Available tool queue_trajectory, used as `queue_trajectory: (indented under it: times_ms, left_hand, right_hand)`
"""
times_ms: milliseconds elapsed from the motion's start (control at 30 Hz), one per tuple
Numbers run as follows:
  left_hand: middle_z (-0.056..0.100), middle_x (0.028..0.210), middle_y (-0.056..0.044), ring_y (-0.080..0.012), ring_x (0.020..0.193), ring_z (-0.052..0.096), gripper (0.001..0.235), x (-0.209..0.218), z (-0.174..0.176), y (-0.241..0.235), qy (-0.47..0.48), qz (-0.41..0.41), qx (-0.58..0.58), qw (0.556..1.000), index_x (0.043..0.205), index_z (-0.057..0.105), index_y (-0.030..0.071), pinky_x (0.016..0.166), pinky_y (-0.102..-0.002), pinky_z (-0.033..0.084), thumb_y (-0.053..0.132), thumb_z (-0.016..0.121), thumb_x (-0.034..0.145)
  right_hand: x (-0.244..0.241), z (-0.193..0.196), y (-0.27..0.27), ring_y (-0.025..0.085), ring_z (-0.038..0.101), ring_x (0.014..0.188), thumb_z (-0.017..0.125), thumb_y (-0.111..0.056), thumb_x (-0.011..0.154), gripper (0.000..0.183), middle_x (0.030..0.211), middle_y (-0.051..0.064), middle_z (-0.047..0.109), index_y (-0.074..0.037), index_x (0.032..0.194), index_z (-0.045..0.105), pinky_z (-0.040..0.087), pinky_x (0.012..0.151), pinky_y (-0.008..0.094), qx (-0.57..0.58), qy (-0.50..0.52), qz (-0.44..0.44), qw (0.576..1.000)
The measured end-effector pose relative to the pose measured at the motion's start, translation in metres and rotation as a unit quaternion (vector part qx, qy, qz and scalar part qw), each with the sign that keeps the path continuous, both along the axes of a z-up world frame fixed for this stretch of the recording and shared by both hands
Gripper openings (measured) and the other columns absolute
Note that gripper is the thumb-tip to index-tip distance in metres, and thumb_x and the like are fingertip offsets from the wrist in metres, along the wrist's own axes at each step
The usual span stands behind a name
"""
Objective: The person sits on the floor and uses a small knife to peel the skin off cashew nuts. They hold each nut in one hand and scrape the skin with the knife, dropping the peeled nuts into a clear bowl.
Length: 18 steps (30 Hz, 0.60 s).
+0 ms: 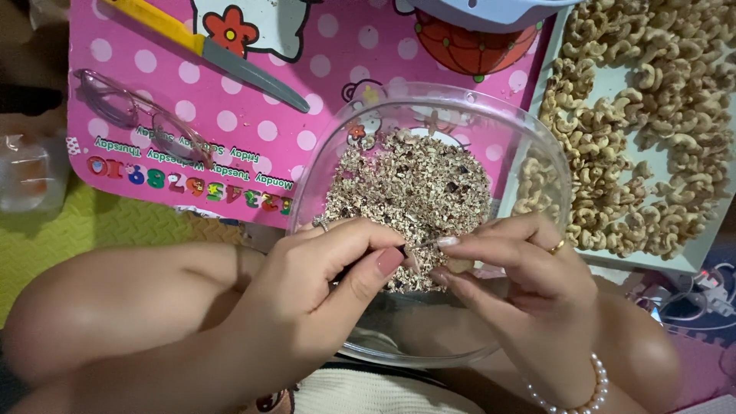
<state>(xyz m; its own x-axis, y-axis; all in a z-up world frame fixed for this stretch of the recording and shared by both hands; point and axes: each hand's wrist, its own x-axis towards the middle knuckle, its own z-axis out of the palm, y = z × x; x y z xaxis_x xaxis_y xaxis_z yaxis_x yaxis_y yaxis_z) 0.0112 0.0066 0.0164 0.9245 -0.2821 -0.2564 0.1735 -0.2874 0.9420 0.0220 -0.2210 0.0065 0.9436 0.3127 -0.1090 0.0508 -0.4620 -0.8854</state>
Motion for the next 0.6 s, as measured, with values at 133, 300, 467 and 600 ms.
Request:
queue_trajectory:
  times_ms: [133,300,467,600]
  left_hand:
    - [0.071,0.084,0.002,-0.0133,0.075,0.065,0.032,-0.0007,0.0004,0.0005,0.023,0.002,0.002,1.0,0.107,0.071,0.011,0.069,-0.029,0.048,0.033,0.048,0.102]
    - [0.072,0.084,0.004,-0.0113,0.075,0.065,0.034,0.0,0.0011,0.0003,0.041,0.002,0.01,0.999,0.107,0.072,0.013,0.07,-0.028,0.048,0.036,0.048,0.102]
    - [0.074,0.088,0.005,-0.0099,0.078,0.066,0.028,-0.0009,0.0003,-0.0009,0.046,0.025,0.016,0.999,0.105,0.073,0.013,0.071,-0.026,0.05,0.032,0.053,0.101]
    - [0.08,0.085,0.01,-0.0048,0.077,0.069,0.026,0.001,0.0054,-0.0003,0.121,0.036,0.053,0.991,0.105,0.077,0.021,0.07,-0.024,0.051,0.034,0.055,0.097]
  right_hand:
    - [-0.0005,-0.0006,0.0014,0.012,0.067,0.086,0.086,0.0,0.081,0.029,0.094,0.006,0.065,-0.01,0.106,0.076,0.059,0.075,0.019,-0.035,-0.042,-0.008,0.998]
    - [-0.0026,-0.0018,-0.0008,0.014,0.065,0.09,0.085,0.0,0.084,0.028,0.089,0.002,0.059,-0.014,0.107,0.077,0.057,0.084,0.023,-0.051,-0.065,-0.005,0.997]
    - [-0.0017,0.0015,0.0022,0.013,0.063,0.08,0.09,-0.003,0.081,0.033,0.091,0.005,0.072,-0.006,0.109,0.072,0.052,0.075,0.024,-0.078,-0.098,-0.027,0.992]
    - [0.0006,-0.0084,-0.0031,0.009,0.07,0.081,0.084,-0.016,0.086,0.036,0.094,-0.002,0.074,-0.02,0.12,0.073,0.054,0.077,0.022,-0.131,-0.082,0.057,0.986]
